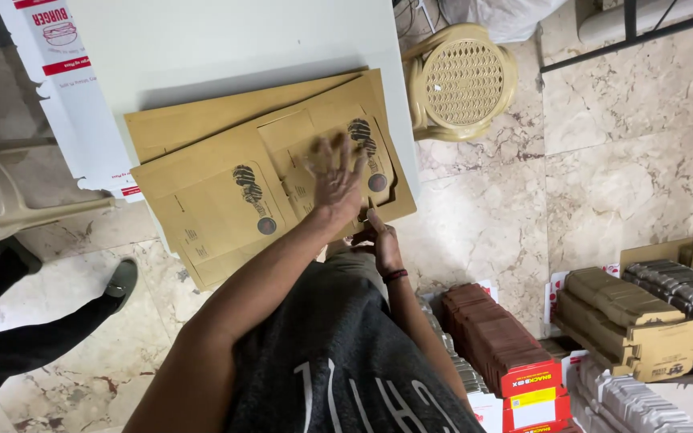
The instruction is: The person uses a knife to cut along the pre-scored lines of flat cardboard pieces on a white table. They repeatedly cut, fold, and separate the cardboard sections, then stack the cut pieces on a nearby stool.
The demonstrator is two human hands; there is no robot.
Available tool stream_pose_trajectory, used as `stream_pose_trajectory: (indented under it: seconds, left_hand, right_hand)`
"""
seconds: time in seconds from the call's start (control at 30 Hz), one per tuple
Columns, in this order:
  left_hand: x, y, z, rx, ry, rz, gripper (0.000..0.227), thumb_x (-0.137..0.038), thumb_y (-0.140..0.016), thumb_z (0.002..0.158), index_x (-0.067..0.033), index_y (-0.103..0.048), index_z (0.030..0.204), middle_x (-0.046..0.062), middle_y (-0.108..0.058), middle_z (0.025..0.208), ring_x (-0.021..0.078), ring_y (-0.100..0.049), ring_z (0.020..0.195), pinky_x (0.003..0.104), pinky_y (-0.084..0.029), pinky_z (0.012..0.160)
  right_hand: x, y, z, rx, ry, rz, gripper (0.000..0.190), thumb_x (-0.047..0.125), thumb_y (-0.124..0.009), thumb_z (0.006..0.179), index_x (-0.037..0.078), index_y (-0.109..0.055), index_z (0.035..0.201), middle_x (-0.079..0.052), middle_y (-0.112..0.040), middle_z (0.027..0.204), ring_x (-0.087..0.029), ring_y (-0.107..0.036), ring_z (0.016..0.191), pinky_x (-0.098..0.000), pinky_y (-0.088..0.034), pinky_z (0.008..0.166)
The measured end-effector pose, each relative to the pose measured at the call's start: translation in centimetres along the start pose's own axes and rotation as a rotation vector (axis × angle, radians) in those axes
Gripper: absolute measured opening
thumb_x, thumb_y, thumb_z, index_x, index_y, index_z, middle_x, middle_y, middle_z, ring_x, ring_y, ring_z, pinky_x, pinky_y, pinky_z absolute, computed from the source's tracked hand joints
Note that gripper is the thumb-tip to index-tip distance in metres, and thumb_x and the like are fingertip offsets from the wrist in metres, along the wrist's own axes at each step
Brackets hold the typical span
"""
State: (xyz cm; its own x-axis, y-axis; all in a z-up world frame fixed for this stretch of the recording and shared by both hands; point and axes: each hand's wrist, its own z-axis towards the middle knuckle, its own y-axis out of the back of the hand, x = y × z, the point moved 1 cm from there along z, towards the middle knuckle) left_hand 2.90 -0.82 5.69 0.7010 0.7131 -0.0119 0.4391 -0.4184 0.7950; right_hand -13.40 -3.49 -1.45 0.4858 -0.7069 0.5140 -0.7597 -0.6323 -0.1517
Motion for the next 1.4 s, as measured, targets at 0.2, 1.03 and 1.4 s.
stream_pose_trajectory:
  seconds: [0.2,1.03,1.4]
  left_hand:
    - [-0.4,-4.0,2.1,0.049,-0.099,-0.113,0.090,0.003,-0.065,0.091,-0.0280,-0.021,0.164,0.021,0.003,0.170,0.0553,-0.011,0.151,0.084,-0.037,0.099]
    - [-1.4,-3.3,2.6,0.212,-0.114,-0.131,0.089,0.003,-0.052,0.098,-0.0261,-0.001,0.165,0.023,0.022,0.167,0.0650,0.009,0.147,0.092,-0.031,0.088]
    - [-1.4,-3.0,2.0,0.139,-0.118,0.002,0.073,-0.008,-0.043,0.107,-0.0253,-0.004,0.166,0.023,0.019,0.168,0.0655,0.005,0.147,0.084,-0.043,0.088]
  right_hand:
    - [-1.0,-0.2,1.3,0.004,-0.029,0.127,0.038,0.036,-0.070,0.095,-0.002,-0.071,0.097,-0.025,-0.065,0.063,-0.033,-0.065,0.048,-0.0415,-0.059,0.048]
    - [-1.6,-0.5,2.8,-0.327,-0.123,-0.141,0.040,0.035,-0.067,0.092,-0.001,-0.064,0.077,-0.016,-0.060,0.060,-0.024,-0.060,0.042,-0.0356,-0.052,0.037]
    - [-2.6,-1.1,2.0,-0.312,0.168,-0.244,0.029,0.020,-0.061,0.100,-0.001,-0.071,0.081,-0.008,-0.056,0.049,-0.014,-0.049,0.034,-0.0270,-0.040,0.036]
